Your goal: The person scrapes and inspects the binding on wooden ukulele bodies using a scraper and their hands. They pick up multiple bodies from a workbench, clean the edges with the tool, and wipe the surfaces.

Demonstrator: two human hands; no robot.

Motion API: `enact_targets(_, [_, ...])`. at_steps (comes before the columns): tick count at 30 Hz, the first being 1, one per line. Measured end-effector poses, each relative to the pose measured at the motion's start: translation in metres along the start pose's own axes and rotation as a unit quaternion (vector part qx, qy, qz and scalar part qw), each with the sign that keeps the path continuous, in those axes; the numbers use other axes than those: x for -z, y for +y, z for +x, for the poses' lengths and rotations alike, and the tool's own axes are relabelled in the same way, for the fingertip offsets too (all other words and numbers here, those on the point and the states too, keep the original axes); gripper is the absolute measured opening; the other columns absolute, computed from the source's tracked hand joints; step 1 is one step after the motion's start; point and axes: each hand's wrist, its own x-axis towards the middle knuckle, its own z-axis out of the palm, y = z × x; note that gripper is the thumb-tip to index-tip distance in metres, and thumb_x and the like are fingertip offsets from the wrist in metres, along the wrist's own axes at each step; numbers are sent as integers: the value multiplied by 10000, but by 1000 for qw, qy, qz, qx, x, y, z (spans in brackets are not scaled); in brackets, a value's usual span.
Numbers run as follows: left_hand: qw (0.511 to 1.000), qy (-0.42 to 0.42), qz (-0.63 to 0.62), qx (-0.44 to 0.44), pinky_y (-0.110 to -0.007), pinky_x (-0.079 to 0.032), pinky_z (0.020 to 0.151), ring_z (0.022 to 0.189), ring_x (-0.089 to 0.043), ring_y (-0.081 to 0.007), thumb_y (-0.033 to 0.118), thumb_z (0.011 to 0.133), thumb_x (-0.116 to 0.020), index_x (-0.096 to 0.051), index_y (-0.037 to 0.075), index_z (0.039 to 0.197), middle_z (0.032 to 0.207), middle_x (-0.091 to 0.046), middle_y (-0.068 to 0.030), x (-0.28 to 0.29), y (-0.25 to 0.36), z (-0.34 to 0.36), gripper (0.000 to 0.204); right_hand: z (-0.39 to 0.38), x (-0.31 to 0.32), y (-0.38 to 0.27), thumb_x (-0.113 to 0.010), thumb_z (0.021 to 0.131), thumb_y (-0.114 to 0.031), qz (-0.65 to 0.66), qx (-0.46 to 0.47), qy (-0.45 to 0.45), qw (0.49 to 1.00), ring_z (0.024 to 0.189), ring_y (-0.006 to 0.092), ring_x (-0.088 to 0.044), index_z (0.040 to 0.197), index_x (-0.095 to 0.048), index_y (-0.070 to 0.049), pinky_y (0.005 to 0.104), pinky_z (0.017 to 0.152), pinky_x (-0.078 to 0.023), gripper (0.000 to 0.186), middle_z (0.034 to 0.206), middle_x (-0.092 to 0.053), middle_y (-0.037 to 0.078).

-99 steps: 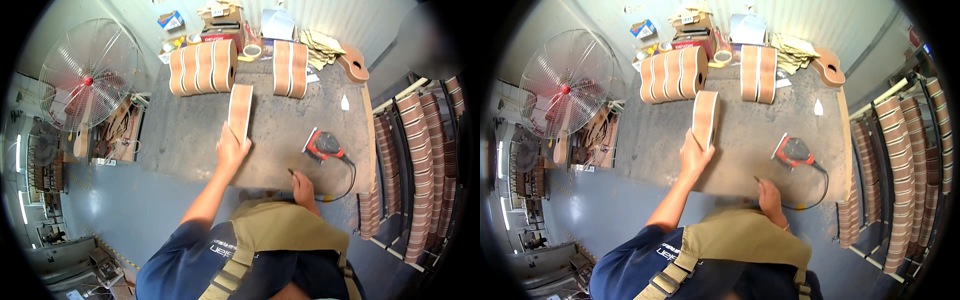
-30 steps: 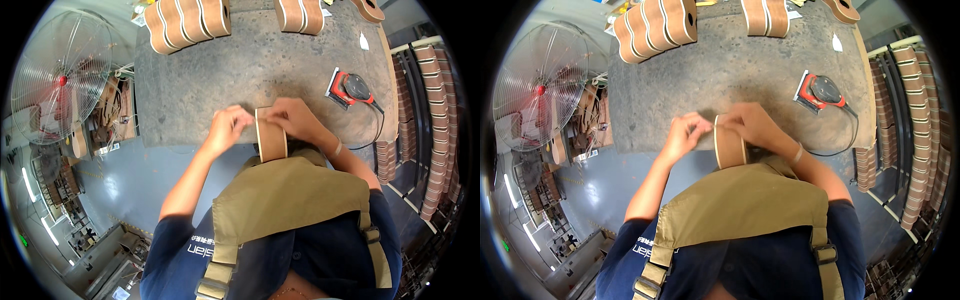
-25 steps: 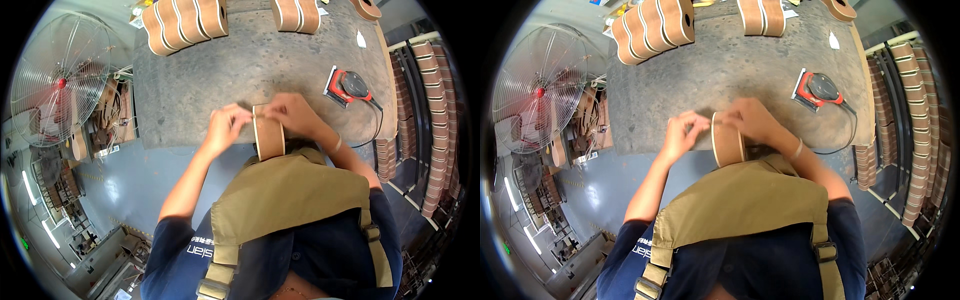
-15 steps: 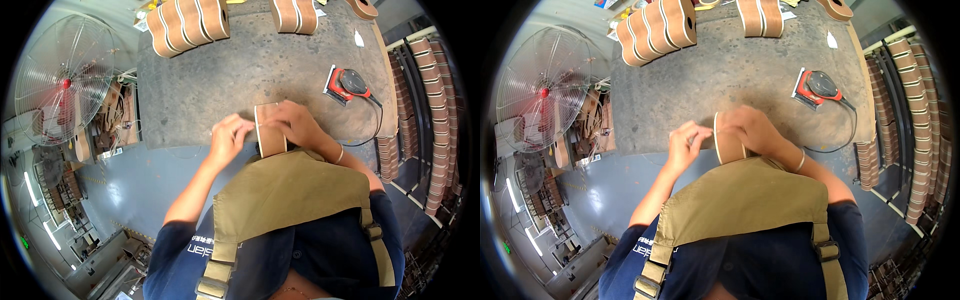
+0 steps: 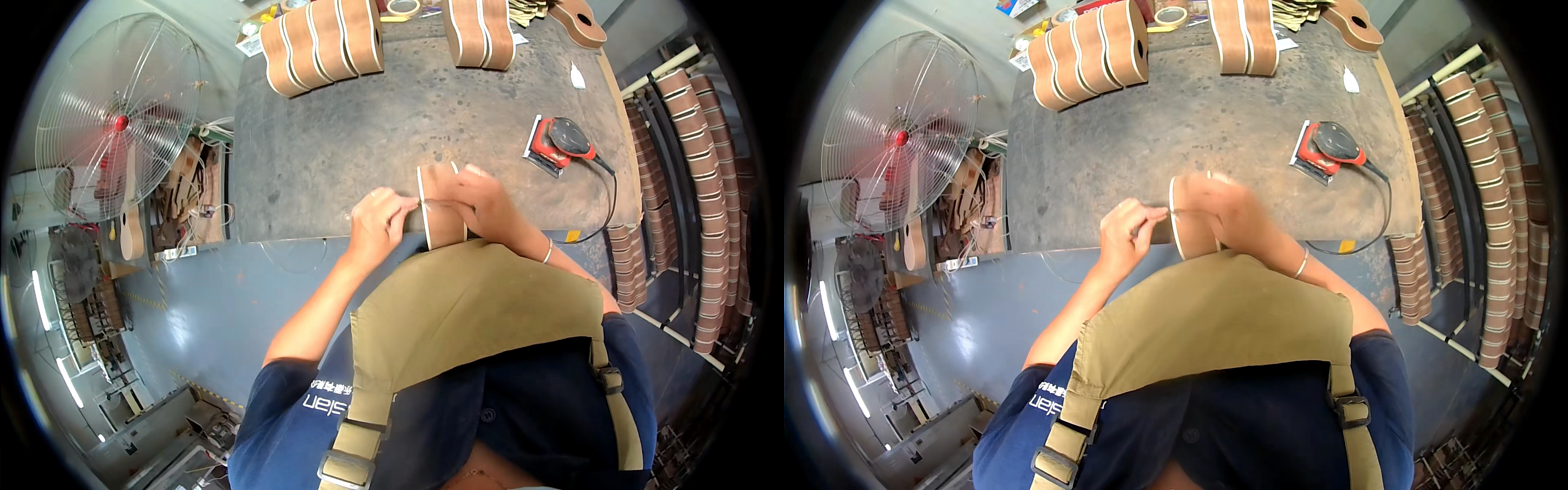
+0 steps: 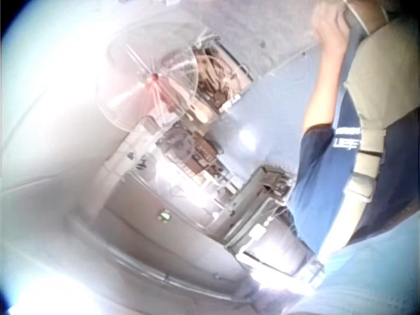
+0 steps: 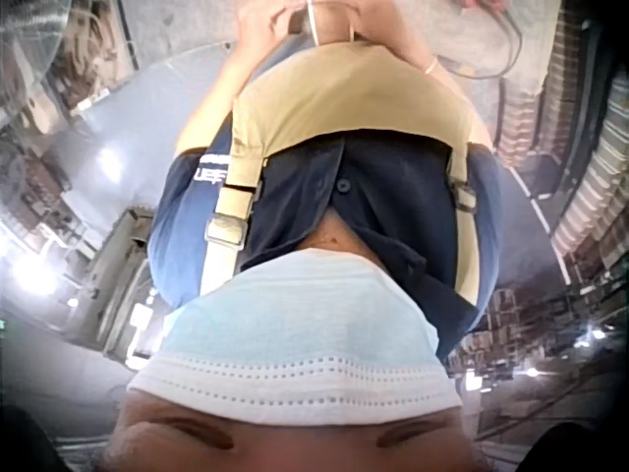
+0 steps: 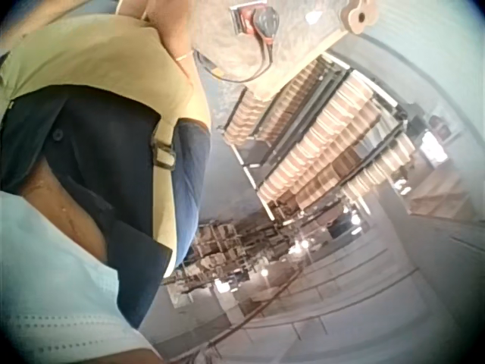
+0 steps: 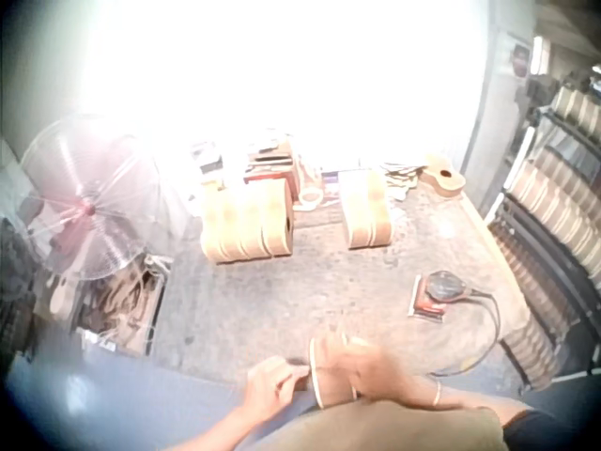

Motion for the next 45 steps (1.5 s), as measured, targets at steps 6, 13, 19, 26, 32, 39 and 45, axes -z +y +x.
enact_targets(6, [992, 48, 15, -119, -374, -538, 684, 758, -665, -247, -19, 852, -776, -791, 45, 969, 776, -659, -58, -9, 5, -35, 134, -34, -4, -9, -728, 838, -2, -83, 102, -2, 991, 774, 237, -603, 1076, -796, -87, 349, 656, -510, 262, 885, -648, 21])
enact_targets(13, [980, 28, 30, -196, -350, -543, 671, 761, -682, -195, 5, 854, -803, -789, 33, 943, 774, -664, -20, -19, 2, -63, 95, -74, -7, -8, -741, 788, -34, -150, 164, -61, 973, 744, 180, -598, 1146, -769, -92, 311, 613, -552, 364, 918, -632, -13])
enact_targets(19, [984, -128, 0, -123, -369, -547, 676, 763, -668, -229, 37, 898, -764, -795, 46, 976, 762, -641, -53, -22, -5, -89, 84, -95, -8, -9, -730, 806, -103, -73, 67, -186, 978, 788, 226, -592, 1145, -773, -137, 356, 672, -561, 344, 861, -580, 12])
enact_targets(26, [972, -206, -106, 34, -371, -562, 722, 804, -711, -273, 53, 908, -760, -795, 54, 971, 892, -746, -109, 11, 17, -28, 72, -58, 14, -12, -715, 867, -83, -7, -20, -119, 993, 862, 312, -650, 1014, -775, -108, 429, 718, -551, 162, 875, -653, 82])
enact_targets(32, [992, -106, -56, 47, -353, -550, 691, 759, -699, -222, 41, 907, -767, -784, 32, 958, 833, -739, -93, 3, 9, 87, 55, 34, 39, 14, -708, 904, -69, -69, -94, 20, 993, 833, 410, -700, 1003, -810, -56, 450, 755, -575, 143, 887, -744, 181])
enact_targets(39, [914, -290, -133, 250, -308, -551, 733, 775, -670, -92, 40, 939, -771, -768, -7, 923, 879, -777, -57, -84, -109, 118, 50, 24, -14, 154, -608, 930, 48, 140, -411, -162, 886, 701, 108, -695, 1226, -785, 9, 298, 631, -582, 347, 803, -756, 56])
enact_targets(45, [945, -255, -154, 138, -345, -534, 698, 764, -669, -181, -25, 887, -740, -767, 29, 914, 827, -720, -71, -80, -103, 90, 66, -2, -14, 114, -637, 886, 32, 46, -293, -96, 950, 726, 232, -691, 1197, -788, 5, 347, 690, -575, 347, 824, -721, 83])
